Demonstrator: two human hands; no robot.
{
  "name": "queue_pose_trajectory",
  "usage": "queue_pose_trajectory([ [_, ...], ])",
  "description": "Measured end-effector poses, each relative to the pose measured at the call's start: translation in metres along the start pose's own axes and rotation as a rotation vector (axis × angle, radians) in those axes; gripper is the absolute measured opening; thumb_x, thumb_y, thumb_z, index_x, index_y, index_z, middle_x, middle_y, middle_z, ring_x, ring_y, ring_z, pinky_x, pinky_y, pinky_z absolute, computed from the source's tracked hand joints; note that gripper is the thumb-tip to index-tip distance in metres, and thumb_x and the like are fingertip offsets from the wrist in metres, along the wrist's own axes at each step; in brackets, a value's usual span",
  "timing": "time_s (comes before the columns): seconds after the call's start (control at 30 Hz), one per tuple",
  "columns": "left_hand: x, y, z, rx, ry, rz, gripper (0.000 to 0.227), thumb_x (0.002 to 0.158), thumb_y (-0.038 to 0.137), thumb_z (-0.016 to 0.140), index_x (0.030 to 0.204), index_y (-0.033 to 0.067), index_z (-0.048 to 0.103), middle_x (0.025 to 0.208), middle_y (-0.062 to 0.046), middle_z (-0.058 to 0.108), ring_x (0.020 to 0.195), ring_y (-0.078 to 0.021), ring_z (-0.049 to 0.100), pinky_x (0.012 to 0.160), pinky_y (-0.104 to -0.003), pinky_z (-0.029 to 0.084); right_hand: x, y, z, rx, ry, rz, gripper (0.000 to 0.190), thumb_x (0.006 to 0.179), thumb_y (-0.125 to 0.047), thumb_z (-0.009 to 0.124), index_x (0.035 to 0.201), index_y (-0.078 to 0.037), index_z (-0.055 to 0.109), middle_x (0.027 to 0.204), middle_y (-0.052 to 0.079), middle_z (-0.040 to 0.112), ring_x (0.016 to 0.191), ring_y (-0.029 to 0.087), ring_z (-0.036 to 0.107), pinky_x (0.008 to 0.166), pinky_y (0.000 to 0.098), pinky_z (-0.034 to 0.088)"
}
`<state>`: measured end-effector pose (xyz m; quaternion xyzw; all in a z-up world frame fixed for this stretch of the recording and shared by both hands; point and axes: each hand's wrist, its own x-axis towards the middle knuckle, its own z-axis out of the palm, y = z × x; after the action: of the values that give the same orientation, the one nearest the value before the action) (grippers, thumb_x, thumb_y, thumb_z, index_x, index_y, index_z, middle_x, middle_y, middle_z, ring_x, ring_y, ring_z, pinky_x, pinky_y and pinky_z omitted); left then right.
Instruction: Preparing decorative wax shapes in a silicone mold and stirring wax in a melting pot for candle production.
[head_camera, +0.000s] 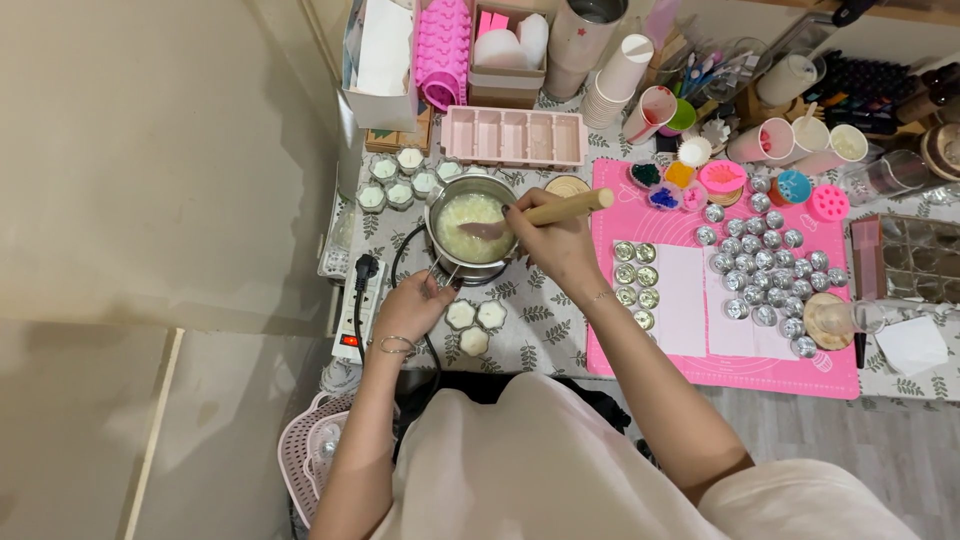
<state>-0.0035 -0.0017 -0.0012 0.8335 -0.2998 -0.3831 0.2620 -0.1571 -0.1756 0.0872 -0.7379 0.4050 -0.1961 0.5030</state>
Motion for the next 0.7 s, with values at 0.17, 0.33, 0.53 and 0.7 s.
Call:
queue_pose_trajectory([
  [0.17, 0.002, -0.003, 0.001, 0.028, 0.009, 0.0, 0.039, 0.083, 0.044, 0.074, 0.081, 0.0077, 0.061, 0.068, -0.01, 0.067, 0.063, -0.0247, 0.065, 0.062, -0.038, 0.049, -0.005, -0.016, -0.008, 0.028, 0.04, -0.035, 0.021, 0.096, -0.023, 0.066, 0.091, -0.002, 0.068, 0.069, 0.005, 0.069, 0.052, 0.01, 0.064, 0.046, 0.0271, 0.05],
  [0.33, 0.002, -0.007, 0.002, 0.075, 0.04, 0.035, 0.038, 0.081, 0.045, 0.075, 0.086, 0.0082, 0.066, 0.077, -0.011, 0.072, 0.072, -0.0273, 0.071, 0.068, -0.039, 0.053, 0.004, 0.0, -0.001, 0.11, 0.096, -0.075, 0.022, 0.097, -0.023, 0.067, 0.096, -0.002, 0.068, 0.07, 0.006, 0.067, 0.055, 0.011, 0.063, 0.047, 0.0272, 0.05],
  [0.53, -0.009, 0.003, -0.006, 0.147, 0.056, 0.054, 0.044, 0.079, 0.045, 0.075, 0.104, 0.0087, 0.069, 0.083, -0.012, 0.075, 0.081, -0.0297, 0.074, 0.076, -0.04, 0.056, -0.018, -0.013, -0.005, -0.007, -0.02, 0.011, 0.024, 0.094, -0.025, 0.067, 0.098, -0.002, 0.07, 0.069, 0.007, 0.069, 0.053, 0.011, 0.064, 0.048, 0.0293, 0.05],
  [0.7, -0.026, -0.002, -0.008, 0.226, 0.289, 0.2, 0.071, 0.072, 0.04, 0.085, 0.126, 0.0023, 0.059, 0.102, -0.017, 0.07, 0.094, -0.035, 0.066, 0.081, -0.045, 0.053, -0.041, -0.034, -0.02, -0.003, 0.149, -0.126, 0.024, 0.095, -0.025, 0.067, 0.101, -0.003, 0.073, 0.076, 0.005, 0.073, 0.062, 0.01, 0.068, 0.057, 0.0286, 0.055],
])
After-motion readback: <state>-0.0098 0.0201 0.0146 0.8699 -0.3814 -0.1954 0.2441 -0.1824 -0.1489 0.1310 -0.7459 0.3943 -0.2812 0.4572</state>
